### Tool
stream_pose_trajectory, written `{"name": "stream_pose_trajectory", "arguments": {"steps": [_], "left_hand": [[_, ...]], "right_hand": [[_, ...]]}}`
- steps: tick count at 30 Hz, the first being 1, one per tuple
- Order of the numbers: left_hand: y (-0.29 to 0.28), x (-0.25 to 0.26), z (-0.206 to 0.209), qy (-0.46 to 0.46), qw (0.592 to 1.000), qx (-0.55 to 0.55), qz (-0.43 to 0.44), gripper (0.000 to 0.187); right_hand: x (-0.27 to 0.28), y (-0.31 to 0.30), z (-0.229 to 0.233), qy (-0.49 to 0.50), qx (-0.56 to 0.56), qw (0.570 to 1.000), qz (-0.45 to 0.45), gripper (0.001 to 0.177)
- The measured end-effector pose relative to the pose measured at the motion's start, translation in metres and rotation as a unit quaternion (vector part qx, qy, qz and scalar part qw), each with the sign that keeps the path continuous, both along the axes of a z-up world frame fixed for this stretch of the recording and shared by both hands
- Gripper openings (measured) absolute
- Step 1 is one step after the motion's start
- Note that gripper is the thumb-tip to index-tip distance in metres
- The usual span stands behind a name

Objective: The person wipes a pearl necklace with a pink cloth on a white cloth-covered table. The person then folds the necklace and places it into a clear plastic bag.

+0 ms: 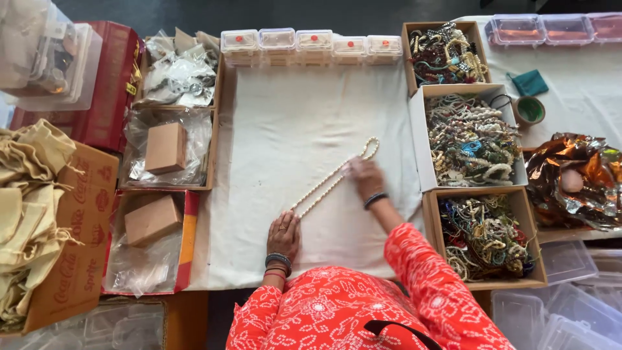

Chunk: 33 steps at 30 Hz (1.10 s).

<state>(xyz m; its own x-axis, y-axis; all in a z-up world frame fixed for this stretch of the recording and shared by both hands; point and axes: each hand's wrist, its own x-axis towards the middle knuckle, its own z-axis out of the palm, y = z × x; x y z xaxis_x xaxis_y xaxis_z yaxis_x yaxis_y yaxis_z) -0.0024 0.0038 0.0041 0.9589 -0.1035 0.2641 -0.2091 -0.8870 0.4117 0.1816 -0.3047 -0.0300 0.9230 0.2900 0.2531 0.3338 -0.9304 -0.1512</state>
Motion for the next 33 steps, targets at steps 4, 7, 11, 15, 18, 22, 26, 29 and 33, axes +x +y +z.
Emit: {"name": "stream_pose_trajectory", "arguments": {"steps": [4,7,11,15,18,22,26,29,33], "left_hand": [[-0.001,0.001,0.006,-0.003,1.000,0.008,0.004,0.040],[-0.003,0.001,0.006,-0.008,1.000,0.012,0.001,0.042],[0.000,0.000,0.001,-0.012,1.000,0.019,0.009,0.042],[0.015,-0.006,-0.008,-0.025,0.997,0.064,0.046,0.039],[0.023,-0.005,0.008,-0.018,0.994,0.085,0.067,0.042],[0.023,-0.009,0.012,-0.029,0.993,0.073,0.087,0.041],[0.022,-0.001,0.018,0.006,0.988,0.069,0.138,0.040],[0.017,0.014,0.027,0.047,0.978,0.047,0.196,0.035],[-0.007,0.051,0.033,-0.034,0.995,-0.065,0.074,0.054]], "right_hand": [[-0.009,-0.002,0.053,0.001,0.101,0.985,-0.142,0.042],[-0.045,0.045,0.054,-0.015,0.297,0.952,-0.075,0.020],[-0.103,0.112,0.027,-0.053,0.092,0.974,0.199,0.047],[-0.080,0.093,0.024,-0.043,0.049,0.962,0.266,0.053],[-0.022,0.035,0.025,-0.050,-0.002,0.988,0.149,0.048],[0.000,-0.033,0.032,-0.037,-0.081,0.995,-0.043,0.039],[-0.044,-0.043,0.055,-0.036,0.026,0.989,-0.141,0.041],[-0.083,-0.035,0.075,-0.043,0.049,0.991,-0.115,0.044],[-0.095,-0.024,0.081,-0.068,0.068,0.991,-0.093,0.044]]}}
